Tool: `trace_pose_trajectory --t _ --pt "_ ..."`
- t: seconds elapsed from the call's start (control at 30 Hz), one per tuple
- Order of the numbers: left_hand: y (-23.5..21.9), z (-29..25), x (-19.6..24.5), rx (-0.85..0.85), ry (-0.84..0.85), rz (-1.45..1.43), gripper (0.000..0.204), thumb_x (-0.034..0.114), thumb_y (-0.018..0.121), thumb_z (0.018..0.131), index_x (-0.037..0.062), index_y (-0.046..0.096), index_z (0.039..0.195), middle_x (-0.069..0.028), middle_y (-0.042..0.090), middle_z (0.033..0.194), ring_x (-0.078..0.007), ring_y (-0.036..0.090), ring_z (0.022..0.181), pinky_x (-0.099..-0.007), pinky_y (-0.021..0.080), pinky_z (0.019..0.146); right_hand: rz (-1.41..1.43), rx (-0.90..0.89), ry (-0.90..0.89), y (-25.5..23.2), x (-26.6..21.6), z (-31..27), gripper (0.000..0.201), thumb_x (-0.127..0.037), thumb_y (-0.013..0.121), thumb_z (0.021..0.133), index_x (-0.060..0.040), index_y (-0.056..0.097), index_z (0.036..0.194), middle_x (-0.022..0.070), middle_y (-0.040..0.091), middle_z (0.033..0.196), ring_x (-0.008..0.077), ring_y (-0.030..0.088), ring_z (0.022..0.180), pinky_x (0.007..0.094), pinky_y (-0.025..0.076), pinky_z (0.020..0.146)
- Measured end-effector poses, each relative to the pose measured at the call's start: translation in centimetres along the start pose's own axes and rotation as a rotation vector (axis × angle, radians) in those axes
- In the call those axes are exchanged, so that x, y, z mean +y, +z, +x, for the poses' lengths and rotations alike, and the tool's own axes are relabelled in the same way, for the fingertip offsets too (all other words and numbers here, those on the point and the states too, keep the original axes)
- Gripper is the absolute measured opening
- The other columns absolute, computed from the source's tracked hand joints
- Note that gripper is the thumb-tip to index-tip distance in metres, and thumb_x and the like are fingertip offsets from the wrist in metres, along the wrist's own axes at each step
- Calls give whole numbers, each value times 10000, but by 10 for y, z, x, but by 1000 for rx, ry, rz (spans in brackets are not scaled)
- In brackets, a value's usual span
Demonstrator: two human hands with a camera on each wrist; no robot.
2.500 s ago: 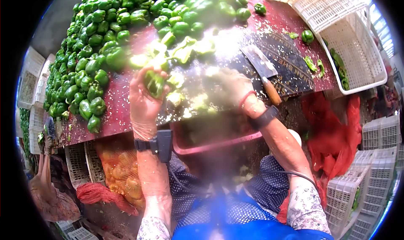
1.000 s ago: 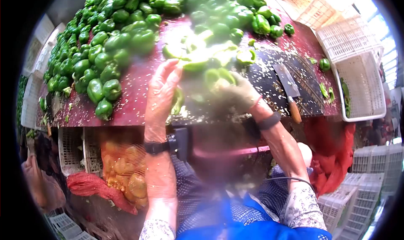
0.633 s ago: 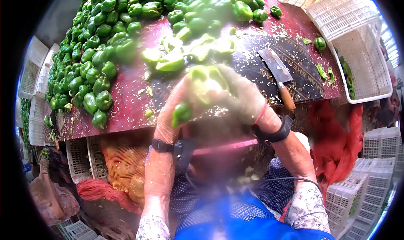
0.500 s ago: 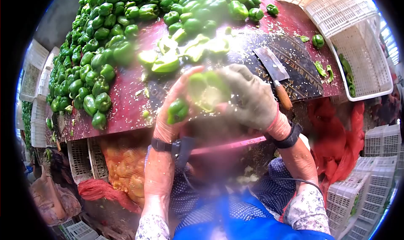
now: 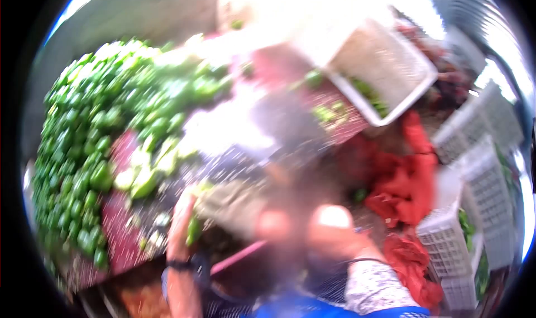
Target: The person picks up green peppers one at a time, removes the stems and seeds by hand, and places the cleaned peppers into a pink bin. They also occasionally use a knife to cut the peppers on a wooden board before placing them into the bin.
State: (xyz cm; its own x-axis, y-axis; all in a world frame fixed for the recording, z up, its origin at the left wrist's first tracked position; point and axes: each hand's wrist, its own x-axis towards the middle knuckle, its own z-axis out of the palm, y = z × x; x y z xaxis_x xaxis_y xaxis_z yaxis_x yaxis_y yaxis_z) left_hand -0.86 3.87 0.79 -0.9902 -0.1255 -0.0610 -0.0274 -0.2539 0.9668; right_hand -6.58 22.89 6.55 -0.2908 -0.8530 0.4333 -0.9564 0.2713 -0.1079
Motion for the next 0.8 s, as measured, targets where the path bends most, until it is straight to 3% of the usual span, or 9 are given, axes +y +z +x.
trace_pose_trajectory --t 0.07,0.1,0.13,0.2,0.4,0.53,0.57,0.7,0.8 --pt "39 -15 27 52 -170 -123 365 359 499 976 93 573 1214 -11 603 1124 -110 567 979 -282 488 753 -43 64 29 26 3 -9 335 -196 492 859 -108 574 1172 98 548 1279 263 563 1107 401 486 886" --pt "34 -16 18 -12 -113 -128 385 386 488 986 89 573 1215 -17 604 1128 -119 578 964 -281 490 767 -8 -88 95 26 2 -10 341 -150 497 860 -90 560 1190 117 530 1305 268 549 1114 362 472 916" --pt "35 -20 15 56 -148 -204 419 427 465 996 84 574 1212 -25 605 1126 -123 576 971 -273 487 792 -53 50 71 35 4 -15 344 -171 524 849 -88 550 1182 91 553 1238 267 560 1068 371 500 844" --pt "30 -14 6 -49 -127 -261 450 442 447 1003 68 563 1225 -44 600 1123 -132 578 985 -269 488 827 57 -13 129 24 0 -14 434 -205 623 783 -89 528 1191 86 558 1194 284 571 1045 390 518 786" --pt "34 -22 15 -199 -68 -361 565 478 483 974 13 490 1296 -93 597 1106 -180 599 970 -302 508 851 652 70 279 11 -7 -20 621 -233 735 685 -66 485 1228 150 585 1112 337 612 978 399 509 817" --pt "42 -32 20 -200 -120 -368 633 527 505 946 15 472 1318 -90 613 1076 -191 614 956 -318 524 841 837 -134 465 -4 -12 -19 666 -236 749 684 -49 490 1269 156 603 1097 283 609 1024 351 488 876" --pt "45 -32 17 -211 -127 -393 639 531 504 945 3 479 1304 -91 624 1069 -195 616 960 -329 523 852 889 -135 476 -6 -13 -19 670 -212 748 696 -46 488 1291 132 611 1115 211 590 1067 328 469 922" --pt "28 -25 -4 -220 -217 -534 580 510 438 984 10 506 1270 -78 618 1120 -190 596 992 -302 486 888 1276 -38 456 14 -12 -21 641 -178 729 753 -37 466 1320 87 598 1175 167 547 1118 327 444 977" --pt "28 -28 1 -237 -101 -487 575 500 447 985 12 495 1285 -83 616 1125 -189 594 999 -307 486 887 1489 -6 449 20 -13 -18 645 -178 733 789 -19 439 1341 64 574 1219 152 515 1149 332 417 1013"
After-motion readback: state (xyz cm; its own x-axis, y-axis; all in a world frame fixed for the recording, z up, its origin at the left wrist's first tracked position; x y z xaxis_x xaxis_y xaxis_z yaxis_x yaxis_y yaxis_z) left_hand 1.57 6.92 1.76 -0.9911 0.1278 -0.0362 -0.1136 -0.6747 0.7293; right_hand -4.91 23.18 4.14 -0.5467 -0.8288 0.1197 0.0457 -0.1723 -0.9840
